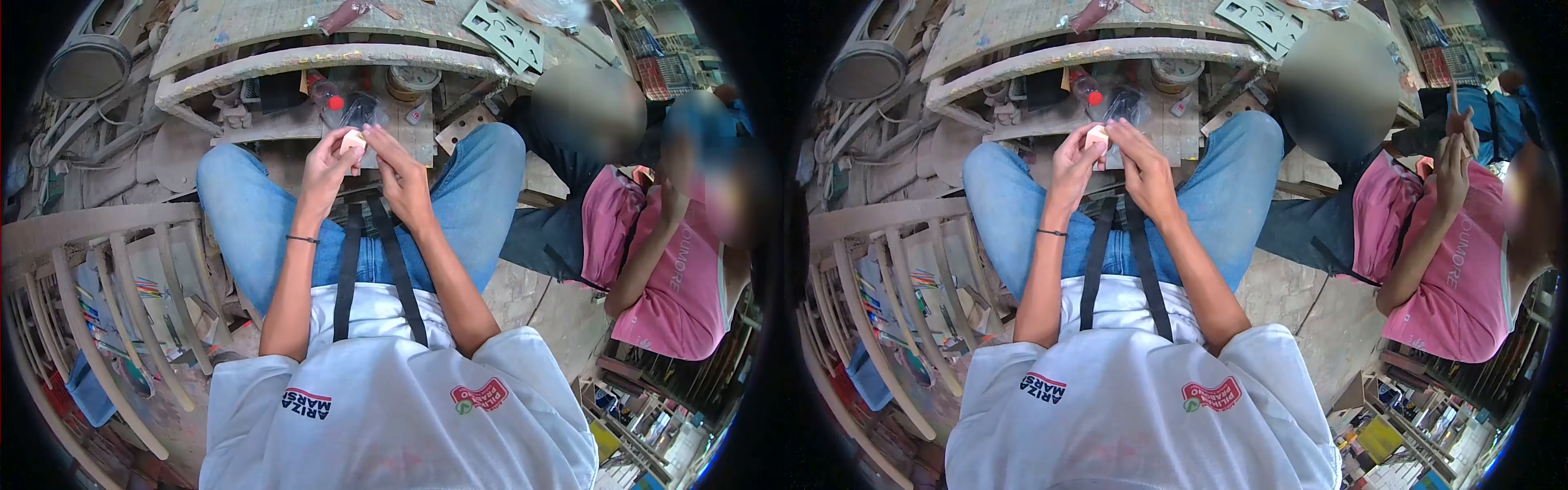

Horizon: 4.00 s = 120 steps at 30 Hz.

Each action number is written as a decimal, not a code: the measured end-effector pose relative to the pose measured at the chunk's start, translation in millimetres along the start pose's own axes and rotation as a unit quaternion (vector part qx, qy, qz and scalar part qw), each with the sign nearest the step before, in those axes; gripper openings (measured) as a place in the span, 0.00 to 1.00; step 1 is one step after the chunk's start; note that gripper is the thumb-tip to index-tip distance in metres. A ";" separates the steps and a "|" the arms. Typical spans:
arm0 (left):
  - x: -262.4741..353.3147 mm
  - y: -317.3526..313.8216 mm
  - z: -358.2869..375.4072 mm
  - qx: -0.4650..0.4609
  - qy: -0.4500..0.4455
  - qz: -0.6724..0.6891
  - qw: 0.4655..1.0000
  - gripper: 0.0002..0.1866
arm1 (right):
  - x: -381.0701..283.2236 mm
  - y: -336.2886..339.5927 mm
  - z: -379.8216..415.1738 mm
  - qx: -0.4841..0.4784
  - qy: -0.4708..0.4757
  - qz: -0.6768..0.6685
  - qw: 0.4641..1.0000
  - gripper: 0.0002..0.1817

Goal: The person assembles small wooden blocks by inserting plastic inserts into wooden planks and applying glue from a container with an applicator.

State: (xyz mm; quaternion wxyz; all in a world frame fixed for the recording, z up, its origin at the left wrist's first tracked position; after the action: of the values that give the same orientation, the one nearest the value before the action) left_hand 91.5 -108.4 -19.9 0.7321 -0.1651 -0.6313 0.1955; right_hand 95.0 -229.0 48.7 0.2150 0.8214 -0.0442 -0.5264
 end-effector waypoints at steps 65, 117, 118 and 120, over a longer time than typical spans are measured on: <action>-4.4 -8.2 12.0 -0.048 -0.058 -0.237 0.969 0.14 | 18.7 -2.3 20.3 -0.030 -0.071 -0.009 0.997 0.20; 14.0 -19.6 7.5 -0.043 -0.054 -0.146 0.987 0.16 | 38.5 -6.8 24.9 -0.045 -0.123 0.110 0.985 0.15; 12.0 -18.2 8.6 -0.051 -0.052 -0.142 0.987 0.15 | 33.0 -3.1 27.5 -0.042 -0.142 0.107 0.983 0.13; 5.1 -7.3 7.2 -0.049 -0.063 -0.121 0.990 0.13 | 26.7 -1.3 23.9 -0.001 -0.111 0.094 0.989 0.20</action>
State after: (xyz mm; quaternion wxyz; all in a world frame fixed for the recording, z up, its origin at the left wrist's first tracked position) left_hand 85.6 -112.3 -10.8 0.7004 -0.1106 -0.7001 0.0848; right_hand 85.5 -243.1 17.1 0.2582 0.7501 -0.1442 -0.5915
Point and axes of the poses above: each hand's wrist, its own z-axis away from the middle knuckle, its own y-axis out of the back of the hand, x = y × z, the point moved 8 cm from there along -z, towards the middle knuckle, and after that the axes turned 1 degree about y, right-handed, at the moved point
